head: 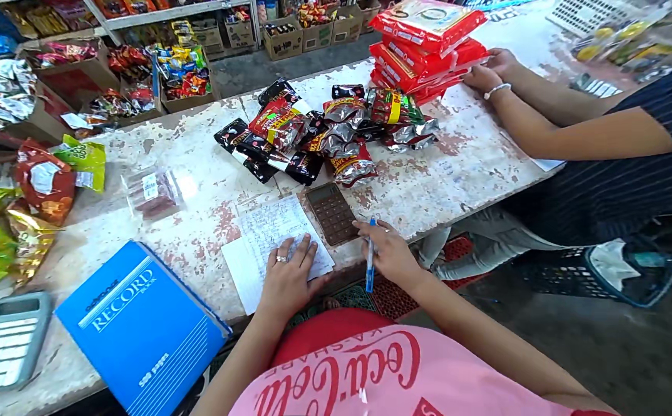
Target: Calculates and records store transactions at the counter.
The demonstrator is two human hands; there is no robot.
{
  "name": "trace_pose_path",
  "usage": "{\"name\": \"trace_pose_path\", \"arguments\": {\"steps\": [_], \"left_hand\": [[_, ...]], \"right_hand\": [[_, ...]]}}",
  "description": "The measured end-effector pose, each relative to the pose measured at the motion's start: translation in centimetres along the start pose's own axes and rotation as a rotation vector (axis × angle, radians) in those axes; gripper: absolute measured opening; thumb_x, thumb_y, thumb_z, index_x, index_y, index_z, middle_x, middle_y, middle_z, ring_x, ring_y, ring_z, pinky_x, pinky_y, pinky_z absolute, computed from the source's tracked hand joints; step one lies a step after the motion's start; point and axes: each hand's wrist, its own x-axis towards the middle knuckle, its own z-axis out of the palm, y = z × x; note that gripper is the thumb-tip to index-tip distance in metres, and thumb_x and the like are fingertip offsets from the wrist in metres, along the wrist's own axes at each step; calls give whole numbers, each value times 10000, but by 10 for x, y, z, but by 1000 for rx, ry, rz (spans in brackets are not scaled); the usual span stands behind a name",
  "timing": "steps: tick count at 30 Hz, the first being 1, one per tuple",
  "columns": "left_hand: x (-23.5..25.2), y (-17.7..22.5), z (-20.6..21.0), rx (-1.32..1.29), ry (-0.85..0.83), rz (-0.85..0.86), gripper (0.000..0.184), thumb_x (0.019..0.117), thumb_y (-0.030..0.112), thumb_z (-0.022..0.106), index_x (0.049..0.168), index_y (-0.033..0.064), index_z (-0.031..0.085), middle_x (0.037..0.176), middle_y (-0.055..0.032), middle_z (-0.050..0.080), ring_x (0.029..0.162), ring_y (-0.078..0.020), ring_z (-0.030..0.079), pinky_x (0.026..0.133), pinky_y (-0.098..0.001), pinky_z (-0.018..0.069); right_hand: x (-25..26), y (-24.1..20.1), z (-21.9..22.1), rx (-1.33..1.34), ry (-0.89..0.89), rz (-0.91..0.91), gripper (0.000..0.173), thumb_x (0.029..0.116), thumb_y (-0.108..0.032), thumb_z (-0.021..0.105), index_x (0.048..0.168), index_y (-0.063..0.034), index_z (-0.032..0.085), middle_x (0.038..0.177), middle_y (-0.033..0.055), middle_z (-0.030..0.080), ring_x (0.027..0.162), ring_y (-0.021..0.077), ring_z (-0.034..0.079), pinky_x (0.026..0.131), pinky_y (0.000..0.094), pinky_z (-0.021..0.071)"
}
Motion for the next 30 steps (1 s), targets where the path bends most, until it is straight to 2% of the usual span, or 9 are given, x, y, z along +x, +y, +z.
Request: {"name": "trace_pose_path", "arguments": {"steps": [8,12,14,17,20,22,24,27,30], "left_hand": [[-1,0,0,-14,-3,25,710,988,703,331,1418,211,611,1503,-8,566,1359,-345,531,1011,-573,446],[0,0,-2,-39,-29,27,714,984,696,365,1423,188,607,1519,-20,549,1367,-345,526,1021,-574,449],[0,0,-2,-36,-32,23,719,984,703,356,1429,195,603,1526,-11,542,1380,-334,516,1038,-567,440],[-1,-1,-1,-25,-35,28,721,987,709,340,1430,204,600,1526,-6,541,1381,-331,513,1039,-560,441],[-1,-2,-2,-37,-22,37,698,979,700,368,1418,216,611,1513,-3,556,1372,-339,519,1026,-569,439],[-2,-1,-3,-45,-26,49,687,977,695,376,1408,219,620,1501,1,568,1369,-349,521,1022,-581,440],[-1,-1,-4,-49,-32,56,685,977,693,378,1405,218,623,1500,0,569,1366,-349,525,1024,-591,435],[-2,-1,-4,-56,-26,62,706,981,706,349,1402,212,627,1498,-4,571,1356,-327,539,1029,-576,435],[-2,-1,-3,-65,-25,65,716,983,710,345,1391,199,634,1498,-7,571,1349,-313,547,1027,-550,452]], "right_hand": [[10,-8,-6,-65,-99,77,310,926,-62,564,1209,-5,677,1175,148,736,1106,373,698,1078,604,444],[33,-17,-12,-22,-132,129,255,981,-96,550,1176,-4,686,1147,158,735,1161,389,661,1100,573,427],[41,-16,-3,-19,-95,104,270,981,-100,533,1184,-17,690,1163,145,734,1200,397,639,1089,599,421],[46,-16,3,-48,-159,125,284,991,-97,516,1217,-52,681,1196,127,727,1297,398,576,1124,621,369],[39,-20,8,-36,-79,26,254,958,-77,541,1150,-52,706,1129,113,750,1238,398,619,1113,606,393],[30,-24,9,-31,-113,-4,273,934,-62,549,1159,-56,703,1131,111,748,1233,390,624,1118,623,378],[25,-22,5,-37,-129,0,292,948,-78,541,1196,-60,695,1172,102,741,1264,390,608,1128,660,342],[19,-11,2,-67,1,-11,259,970,-128,532,1144,-54,710,1134,99,753,1204,406,644,1083,689,377],[17,-3,-6,-78,-55,66,241,959,-100,547,1132,-51,708,1119,106,753,1202,404,642,1103,679,356]]}}
